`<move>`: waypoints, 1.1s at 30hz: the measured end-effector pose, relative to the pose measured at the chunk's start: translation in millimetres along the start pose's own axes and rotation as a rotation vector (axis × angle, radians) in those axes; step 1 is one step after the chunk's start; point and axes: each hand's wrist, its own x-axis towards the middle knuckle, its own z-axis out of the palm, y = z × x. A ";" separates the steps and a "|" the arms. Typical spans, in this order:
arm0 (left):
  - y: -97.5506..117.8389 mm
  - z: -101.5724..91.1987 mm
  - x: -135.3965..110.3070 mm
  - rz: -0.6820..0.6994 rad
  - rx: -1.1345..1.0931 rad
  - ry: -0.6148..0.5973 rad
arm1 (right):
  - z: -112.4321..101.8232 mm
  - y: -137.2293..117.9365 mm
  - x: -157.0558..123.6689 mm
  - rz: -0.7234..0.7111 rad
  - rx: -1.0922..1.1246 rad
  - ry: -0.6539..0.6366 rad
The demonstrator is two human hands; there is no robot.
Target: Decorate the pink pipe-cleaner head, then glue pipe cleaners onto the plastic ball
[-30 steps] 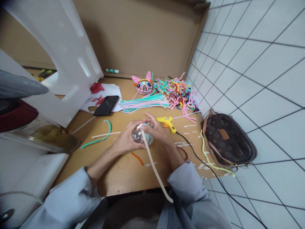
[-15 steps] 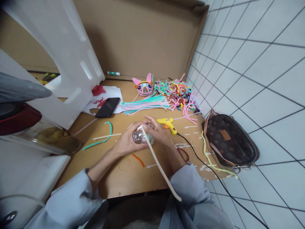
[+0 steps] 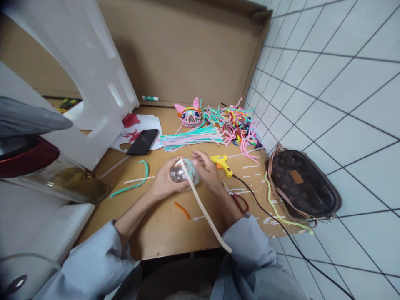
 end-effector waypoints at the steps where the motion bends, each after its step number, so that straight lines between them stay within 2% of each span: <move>1: -1.5 -0.5 0.6 -0.010 0.010 0.015 | -0.1 -2.5 -0.7 -0.067 -0.058 0.025; 5: -9.4 -1.1 2.5 -0.030 0.049 0.073 | -0.8 -8.6 -3.6 -0.294 -0.217 0.032; 9: -13.1 -0.2 2.5 -0.003 0.067 0.096 | -0.5 -7.1 -5.5 -0.417 -0.277 -0.036; 18: -9.5 1.0 -0.4 0.050 0.089 0.046 | 4.5 -16.4 -9.9 -0.352 -0.225 -0.010; 24: -7.4 1.3 -1.4 0.055 0.112 0.036 | 4.4 -11.3 -8.2 -0.306 -0.252 0.003; 33: -4.2 1.2 -2.3 0.073 0.114 -0.017 | 10.0 -15.6 -9.7 -0.335 -0.216 0.093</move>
